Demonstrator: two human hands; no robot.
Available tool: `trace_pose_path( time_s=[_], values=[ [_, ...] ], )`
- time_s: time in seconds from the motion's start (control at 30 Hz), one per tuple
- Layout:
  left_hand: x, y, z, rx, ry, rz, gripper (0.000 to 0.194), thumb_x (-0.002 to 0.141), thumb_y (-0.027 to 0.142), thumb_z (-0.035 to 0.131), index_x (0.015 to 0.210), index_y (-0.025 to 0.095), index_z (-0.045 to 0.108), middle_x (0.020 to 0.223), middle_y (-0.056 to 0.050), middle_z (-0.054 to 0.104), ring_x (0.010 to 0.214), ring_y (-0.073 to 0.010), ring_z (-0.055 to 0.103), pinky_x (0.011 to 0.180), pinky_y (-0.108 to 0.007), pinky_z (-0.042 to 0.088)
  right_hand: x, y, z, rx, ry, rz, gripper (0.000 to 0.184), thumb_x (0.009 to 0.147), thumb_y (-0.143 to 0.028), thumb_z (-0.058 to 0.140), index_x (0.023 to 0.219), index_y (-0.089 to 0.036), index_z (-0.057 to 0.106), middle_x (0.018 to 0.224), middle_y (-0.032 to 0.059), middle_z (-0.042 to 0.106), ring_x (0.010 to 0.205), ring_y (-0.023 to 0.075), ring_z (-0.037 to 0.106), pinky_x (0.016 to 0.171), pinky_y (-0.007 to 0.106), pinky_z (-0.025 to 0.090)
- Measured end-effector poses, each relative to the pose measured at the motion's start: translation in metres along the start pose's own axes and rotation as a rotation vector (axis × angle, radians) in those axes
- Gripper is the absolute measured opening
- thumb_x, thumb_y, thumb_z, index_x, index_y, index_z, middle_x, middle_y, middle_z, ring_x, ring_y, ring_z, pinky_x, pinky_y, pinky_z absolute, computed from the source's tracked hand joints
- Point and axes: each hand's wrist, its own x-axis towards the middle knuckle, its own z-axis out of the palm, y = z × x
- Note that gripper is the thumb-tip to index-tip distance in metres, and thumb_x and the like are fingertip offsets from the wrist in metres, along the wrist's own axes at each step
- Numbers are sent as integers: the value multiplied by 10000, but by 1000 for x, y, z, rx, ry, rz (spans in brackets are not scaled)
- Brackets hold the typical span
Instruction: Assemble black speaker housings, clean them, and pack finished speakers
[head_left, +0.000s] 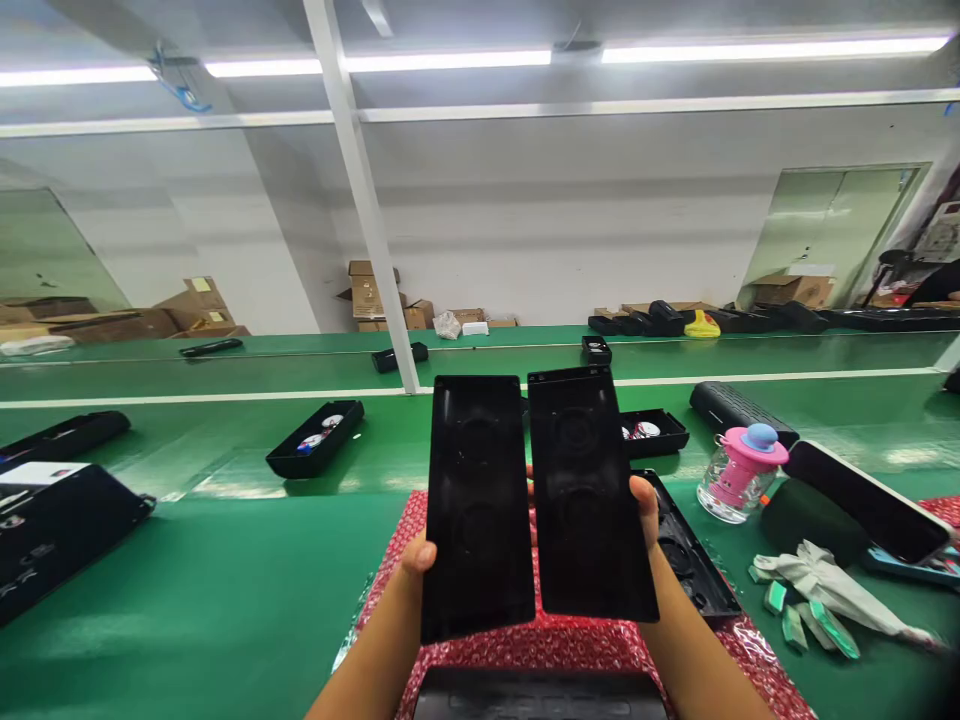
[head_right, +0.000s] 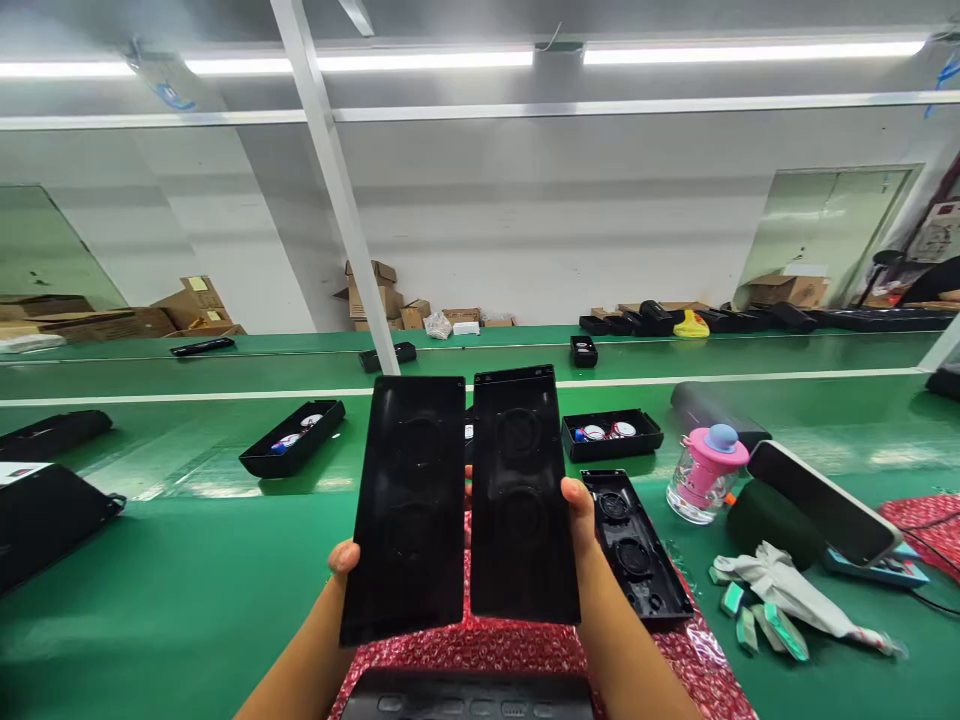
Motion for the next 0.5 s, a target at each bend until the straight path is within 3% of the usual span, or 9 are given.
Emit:
trace_pose_path(
  time_s=[0.13,0.2,0.3,0.4,0.5],
  values=[
    [13,-4,-26,49,215,-7,661,586,486,813,1143,180,632,1060,-83,721,952,-263,685,877,-413,551,16,-6,-31,-348,300,-42,480,708,-519,538,1066,-213,629,958,51,723,901,264,671,785,383,537],
    [26,-14,-42,100,326,-27,546,745,527,726,1133,160,613,1005,-78,695,866,-215,669,818,-408,557,25,-8,-48,-484,408,-22,387,752,-409,564,1072,-198,616,1009,41,708,932,235,646,806,346,520],
    [46,-36,-63,217,500,-52,390,924,505,570,1092,155,599,948,-43,641,777,-159,618,721,-348,547,36,-4,-72,-749,563,99,257,900,-375,589,1017,-150,628,1043,66,670,975,215,620,862,368,507],
    [60,-59,-76,362,613,-132,322,940,446,579,1057,147,605,956,-37,628,779,-149,606,700,-322,541,39,4,-87,-974,622,265,290,969,-394,590,1102,-139,621,1113,74,639,1001,208,627,896,417,523],
    [64,-76,-78,478,606,-293,308,938,425,593,1059,143,613,984,-46,638,813,-159,623,721,-335,555,37,12,-92,-1158,604,401,308,978,-380,591,1176,-145,605,1167,80,630,1033,217,632,905,426,539]
  ],
)
